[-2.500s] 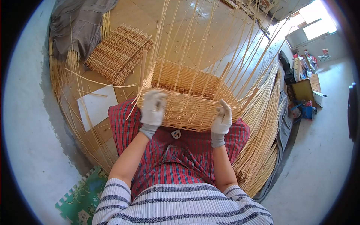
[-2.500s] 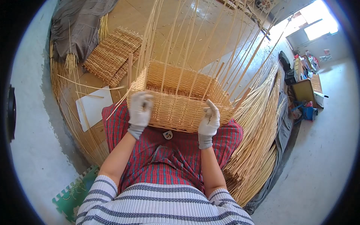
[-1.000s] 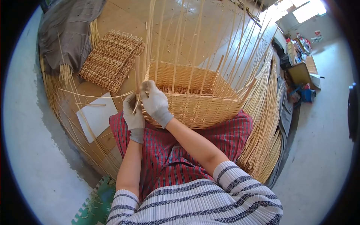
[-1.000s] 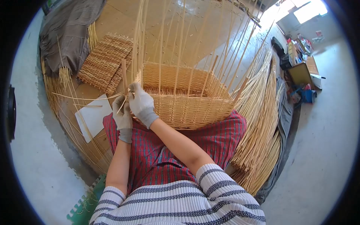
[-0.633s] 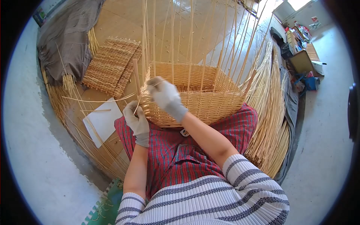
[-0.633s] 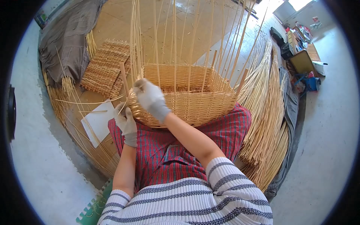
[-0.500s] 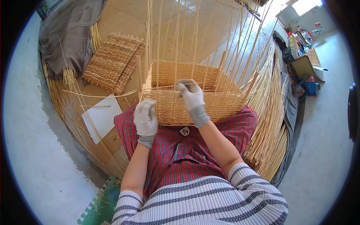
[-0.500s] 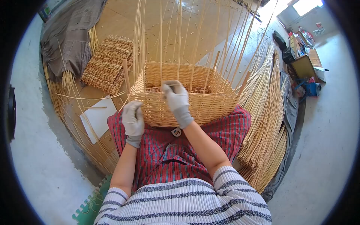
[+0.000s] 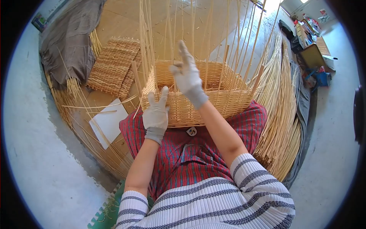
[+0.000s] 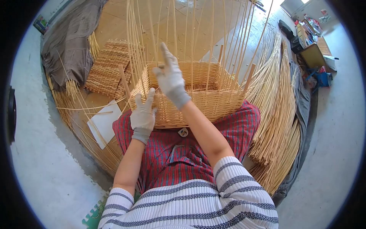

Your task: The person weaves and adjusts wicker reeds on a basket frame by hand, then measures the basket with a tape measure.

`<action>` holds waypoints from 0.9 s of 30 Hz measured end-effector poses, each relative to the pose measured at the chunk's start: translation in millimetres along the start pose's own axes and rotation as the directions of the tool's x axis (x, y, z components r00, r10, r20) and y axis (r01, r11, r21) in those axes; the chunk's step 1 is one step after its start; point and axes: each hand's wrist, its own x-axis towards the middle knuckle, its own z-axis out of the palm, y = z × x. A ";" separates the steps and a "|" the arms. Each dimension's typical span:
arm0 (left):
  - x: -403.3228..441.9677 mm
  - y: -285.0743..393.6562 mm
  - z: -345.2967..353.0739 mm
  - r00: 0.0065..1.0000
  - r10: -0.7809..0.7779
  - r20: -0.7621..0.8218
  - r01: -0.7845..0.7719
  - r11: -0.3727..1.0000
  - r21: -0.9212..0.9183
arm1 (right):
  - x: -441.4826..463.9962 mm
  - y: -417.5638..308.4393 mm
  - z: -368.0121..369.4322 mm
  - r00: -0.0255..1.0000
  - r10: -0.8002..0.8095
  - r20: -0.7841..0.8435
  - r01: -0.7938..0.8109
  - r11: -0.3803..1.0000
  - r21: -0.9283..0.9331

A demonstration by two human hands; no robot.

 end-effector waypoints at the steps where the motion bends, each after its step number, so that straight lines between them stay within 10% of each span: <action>1: -1.0 -3.0 3.2 0.999 0.033 -0.017 -0.032 0.997 0.070 | -16.1 4.8 -27.4 0.984 0.113 0.135 -0.123 0.990 0.063; 5: -0.9 -8.7 0.0 0.991 0.092 -0.097 -0.096 0.994 -0.042 | -90.3 29.7 -96.0 0.961 0.152 0.231 -0.143 0.988 -0.052; 7: -0.3 -27.0 16.3 0.877 -0.064 -0.477 -0.314 0.674 -0.669 | -97.6 23.6 -106.3 0.987 0.082 0.141 -0.064 0.990 -0.129; 8: 4.4 -47.3 30.2 0.749 -0.095 -0.656 -0.403 0.722 -0.563 | -102.2 16.3 -104.6 0.983 0.107 0.150 -0.087 0.987 -0.135; 10: 7.4 -64.8 38.3 0.780 -0.362 -0.510 -0.194 0.635 -0.748 | -112.7 -4.1 -93.5 0.945 0.143 0.294 -0.117 0.988 -0.103; 12: 11.9 -69.9 18.4 0.802 -0.577 -0.154 -0.077 0.156 -0.985 | -118.1 -32.6 -73.5 0.816 0.090 0.571 -0.089 0.996 -0.030; 18: 10.3 -100.6 19.3 0.866 -0.438 -0.242 -0.116 0.295 -0.948 | -114.4 -105.1 1.8 0.807 -0.203 0.554 0.068 0.965 0.254; 20: 7.7 -127.0 48.5 0.939 -0.340 0.049 -0.082 -0.360 -0.929 | -108.9 -115.6 25.2 0.798 -0.278 0.535 0.187 0.957 0.220; 22: 0.8 -126.3 25.7 0.967 -0.177 -0.183 -0.239 -0.376 -0.895 | -107.3 -118.0 33.9 0.776 -0.346 0.527 0.302 0.938 0.171; 24: 28.9 -160.0 21.2 1.000 0.004 0.027 0.026 0.106 -0.994 | -108.0 -116.0 33.9 0.704 -0.342 0.623 0.381 0.922 0.075; 27: 55.3 -155.6 -21.3 0.981 0.145 0.129 0.096 0.213 -0.972 | -107.4 -114.8 14.2 0.720 -0.341 0.604 0.323 0.936 0.143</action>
